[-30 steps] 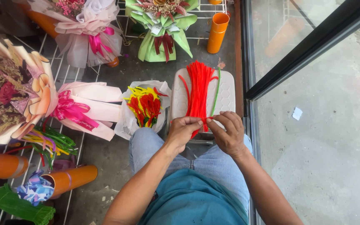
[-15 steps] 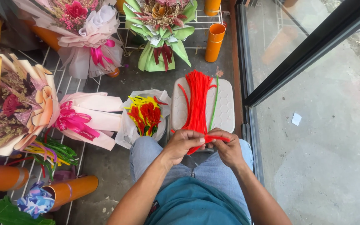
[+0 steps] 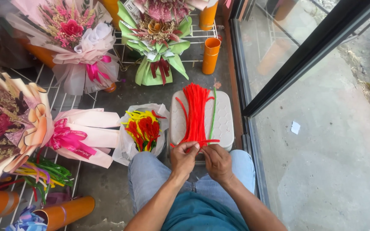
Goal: Twisting red pipe cleaners together to prepare them for use in floral arrangements.
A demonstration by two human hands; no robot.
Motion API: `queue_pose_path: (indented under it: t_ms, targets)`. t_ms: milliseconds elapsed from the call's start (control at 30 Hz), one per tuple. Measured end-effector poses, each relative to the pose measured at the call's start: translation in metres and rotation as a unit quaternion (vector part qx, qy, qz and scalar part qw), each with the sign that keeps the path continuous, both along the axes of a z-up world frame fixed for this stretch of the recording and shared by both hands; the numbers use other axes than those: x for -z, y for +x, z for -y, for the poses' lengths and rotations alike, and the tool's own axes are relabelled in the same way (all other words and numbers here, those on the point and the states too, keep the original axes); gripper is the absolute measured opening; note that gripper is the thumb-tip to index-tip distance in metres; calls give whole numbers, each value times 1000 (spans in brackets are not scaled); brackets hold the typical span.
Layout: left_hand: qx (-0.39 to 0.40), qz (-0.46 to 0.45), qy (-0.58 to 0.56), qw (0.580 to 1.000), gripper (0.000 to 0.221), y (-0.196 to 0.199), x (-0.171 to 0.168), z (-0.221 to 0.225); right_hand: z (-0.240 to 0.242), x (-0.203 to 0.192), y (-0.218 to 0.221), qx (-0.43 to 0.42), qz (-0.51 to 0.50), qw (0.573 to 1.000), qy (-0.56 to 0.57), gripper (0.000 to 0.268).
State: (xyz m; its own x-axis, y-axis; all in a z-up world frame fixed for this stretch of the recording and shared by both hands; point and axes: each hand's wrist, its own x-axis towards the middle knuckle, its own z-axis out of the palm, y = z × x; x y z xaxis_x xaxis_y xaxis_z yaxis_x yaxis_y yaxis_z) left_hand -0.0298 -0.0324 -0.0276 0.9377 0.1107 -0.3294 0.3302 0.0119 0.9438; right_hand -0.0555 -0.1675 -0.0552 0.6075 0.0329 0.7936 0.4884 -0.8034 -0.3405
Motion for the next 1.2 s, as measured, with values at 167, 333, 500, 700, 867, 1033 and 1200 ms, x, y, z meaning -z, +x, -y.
queue_pose_path:
  t_ms: [167,333,500,700,867,1033,1200]
  targets:
    - [45,-8,9,999,19,9,9,-6,16,-24,9,-54,112,987,-98,13]
    - [120,-35,-65,990,20,13,-5,-16,24,-36,16,-105,166,969,-153,18]
    - [199,-12,16,980,19,12,-30,-25,20,-39,13,-192,-21,981,-29,6]
    - [236,0,32,971,23,10,-37,-30,15,-58,6,-209,-210,945,140,8]
    - [256,23,72,964,37,11,-14,-31,12,-38,9,-170,-243,935,193,8]
    - [302,53,124,944,48,12,-34,-37,11,-51,8,-154,-333,908,204,8]
    - [312,163,160,922,31,6,-40,-29,19,-15,12,-88,-486,816,300,23]
